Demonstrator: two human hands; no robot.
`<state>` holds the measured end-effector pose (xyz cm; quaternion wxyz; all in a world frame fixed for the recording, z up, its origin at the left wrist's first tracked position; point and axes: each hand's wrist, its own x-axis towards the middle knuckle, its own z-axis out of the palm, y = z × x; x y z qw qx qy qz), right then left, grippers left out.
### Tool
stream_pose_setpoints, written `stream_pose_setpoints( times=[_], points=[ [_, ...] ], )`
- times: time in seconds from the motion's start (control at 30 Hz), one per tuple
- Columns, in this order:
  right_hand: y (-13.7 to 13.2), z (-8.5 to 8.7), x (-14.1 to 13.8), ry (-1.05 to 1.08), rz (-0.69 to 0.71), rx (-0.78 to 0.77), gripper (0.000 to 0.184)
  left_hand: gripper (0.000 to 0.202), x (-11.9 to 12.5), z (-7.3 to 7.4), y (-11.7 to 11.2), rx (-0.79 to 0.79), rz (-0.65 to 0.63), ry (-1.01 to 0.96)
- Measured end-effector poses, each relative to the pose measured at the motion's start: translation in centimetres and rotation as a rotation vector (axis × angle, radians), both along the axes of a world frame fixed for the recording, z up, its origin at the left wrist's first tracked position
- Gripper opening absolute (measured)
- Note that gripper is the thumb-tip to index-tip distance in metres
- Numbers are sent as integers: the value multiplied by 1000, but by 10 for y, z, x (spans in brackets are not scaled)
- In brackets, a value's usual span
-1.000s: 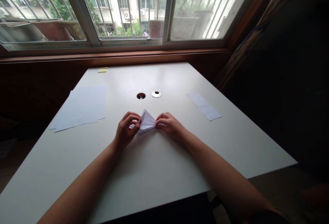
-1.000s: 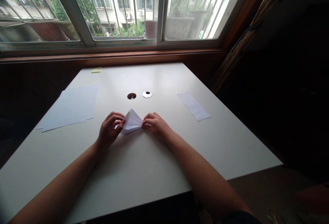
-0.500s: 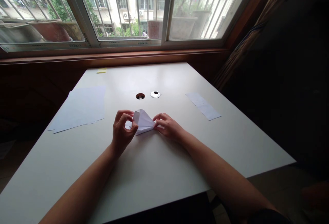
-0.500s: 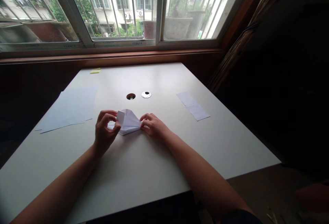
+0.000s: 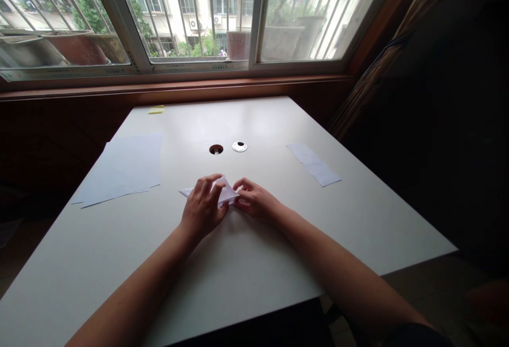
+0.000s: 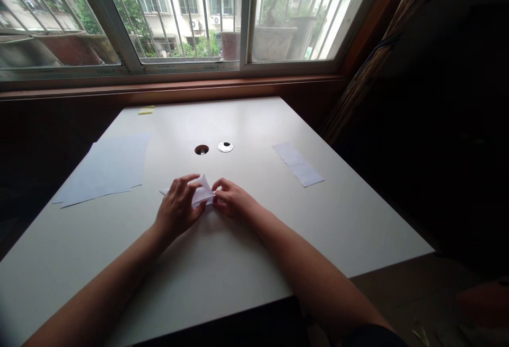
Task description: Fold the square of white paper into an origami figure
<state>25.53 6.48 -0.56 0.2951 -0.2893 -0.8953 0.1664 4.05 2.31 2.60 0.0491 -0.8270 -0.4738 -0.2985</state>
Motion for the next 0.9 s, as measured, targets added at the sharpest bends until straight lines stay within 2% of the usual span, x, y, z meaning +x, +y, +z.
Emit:
stream_pose_setpoints(
  times=[0.13, 0.4, 0.67, 0.9],
  points=[
    [-1, -1, -1, 24, 6, 36, 5, 33, -1, 2, -1, 2, 81, 32],
    [-3, 2, -2, -48, 9, 169, 7, 39, -7, 6, 3, 52, 181, -135],
    [-3, 2, -6, -83, 65, 193, 6, 42, -13, -3, 6, -66, 76, -10],
    [-3, 2, -4, -58, 103, 140, 6, 38, -14, -2, 7, -81, 80, -32]
  ],
)
